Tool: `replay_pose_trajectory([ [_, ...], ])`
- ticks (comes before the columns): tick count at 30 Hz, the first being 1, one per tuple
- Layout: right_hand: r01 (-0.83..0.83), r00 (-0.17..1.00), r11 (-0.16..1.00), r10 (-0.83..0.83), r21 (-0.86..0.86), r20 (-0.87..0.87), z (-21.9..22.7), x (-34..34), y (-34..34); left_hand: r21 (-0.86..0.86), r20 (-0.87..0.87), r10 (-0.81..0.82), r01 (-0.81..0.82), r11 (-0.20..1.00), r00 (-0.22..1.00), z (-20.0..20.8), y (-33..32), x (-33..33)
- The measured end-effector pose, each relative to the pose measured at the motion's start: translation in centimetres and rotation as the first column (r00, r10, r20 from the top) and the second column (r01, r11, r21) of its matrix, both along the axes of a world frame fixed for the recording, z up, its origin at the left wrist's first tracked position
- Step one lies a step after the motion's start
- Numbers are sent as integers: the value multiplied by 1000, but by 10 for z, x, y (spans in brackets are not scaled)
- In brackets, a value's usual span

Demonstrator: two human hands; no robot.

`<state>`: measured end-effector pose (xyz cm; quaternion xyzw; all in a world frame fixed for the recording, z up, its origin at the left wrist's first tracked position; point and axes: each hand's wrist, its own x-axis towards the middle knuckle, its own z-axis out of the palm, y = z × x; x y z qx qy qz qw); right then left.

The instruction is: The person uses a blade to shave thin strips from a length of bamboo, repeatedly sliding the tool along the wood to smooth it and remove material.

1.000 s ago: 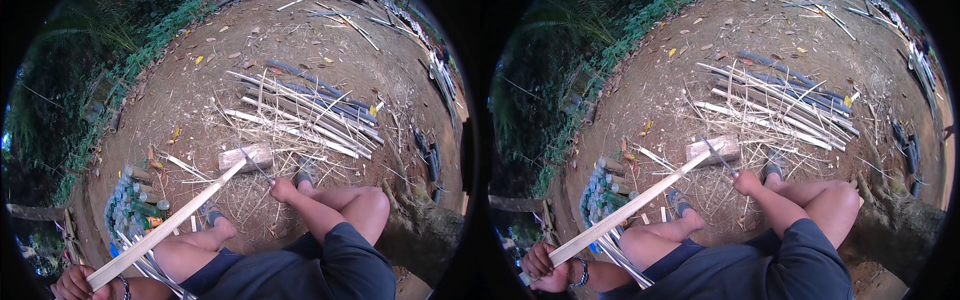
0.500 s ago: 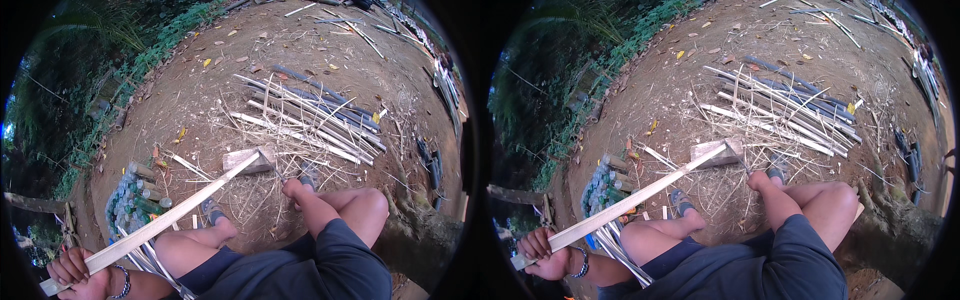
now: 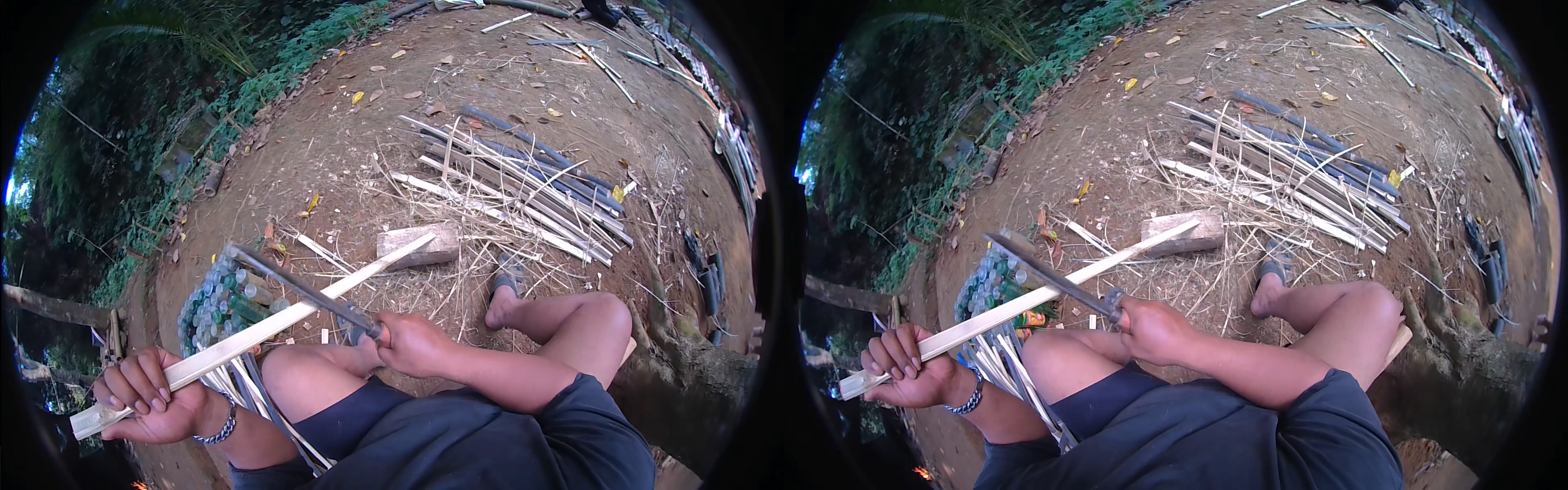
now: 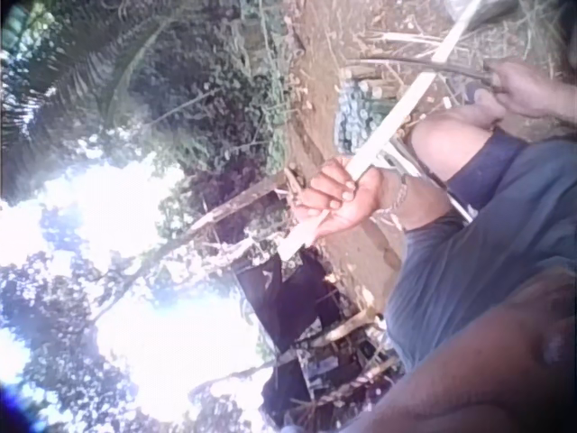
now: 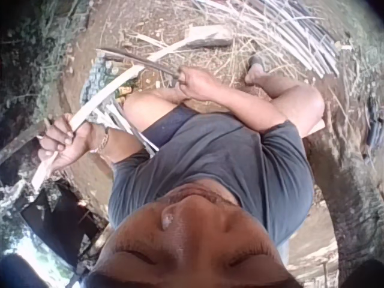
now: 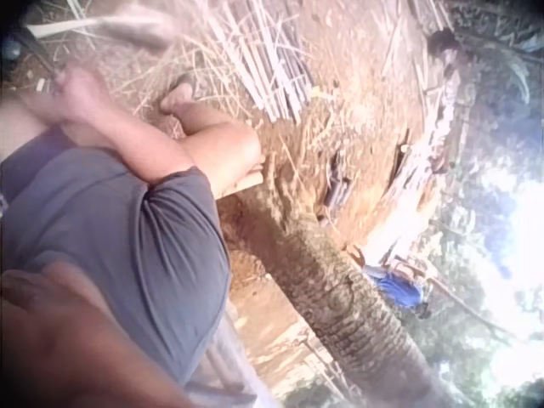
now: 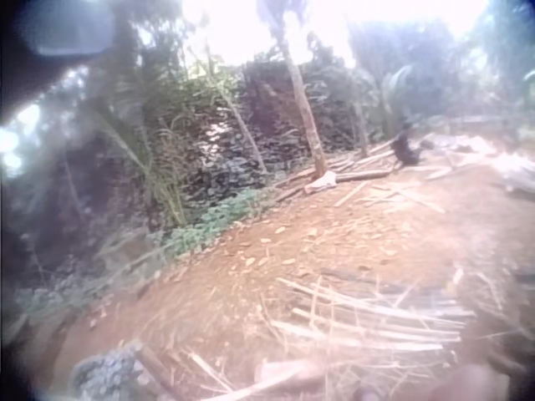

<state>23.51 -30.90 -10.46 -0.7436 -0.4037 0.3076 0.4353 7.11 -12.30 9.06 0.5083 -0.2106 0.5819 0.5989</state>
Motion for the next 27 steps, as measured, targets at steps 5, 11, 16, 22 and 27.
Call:
replay_pose_trajectory([
  [5,51,997,989,-43,-139,61,-42,3,-11,-20,19,62,-62,998,998,-3,-14,-2],
  [11,135,988,985,-126,-104,88,-53,9,-19,1,53,63,-63,998,997,-9,-26,-5],
  [16,46,994,991,-32,-129,107,-51,10,-19,-6,54,49,-49,999,997,-5,-31,2],
  [22,140,989,919,-108,-369,105,-118,58,-40,20,78,72,-74,997,994,0,-31,0],
  [27,-18,995,996,27,-90,99,-58,26,-19,48,66,-4,1,999,998,-4,-24,2],
])
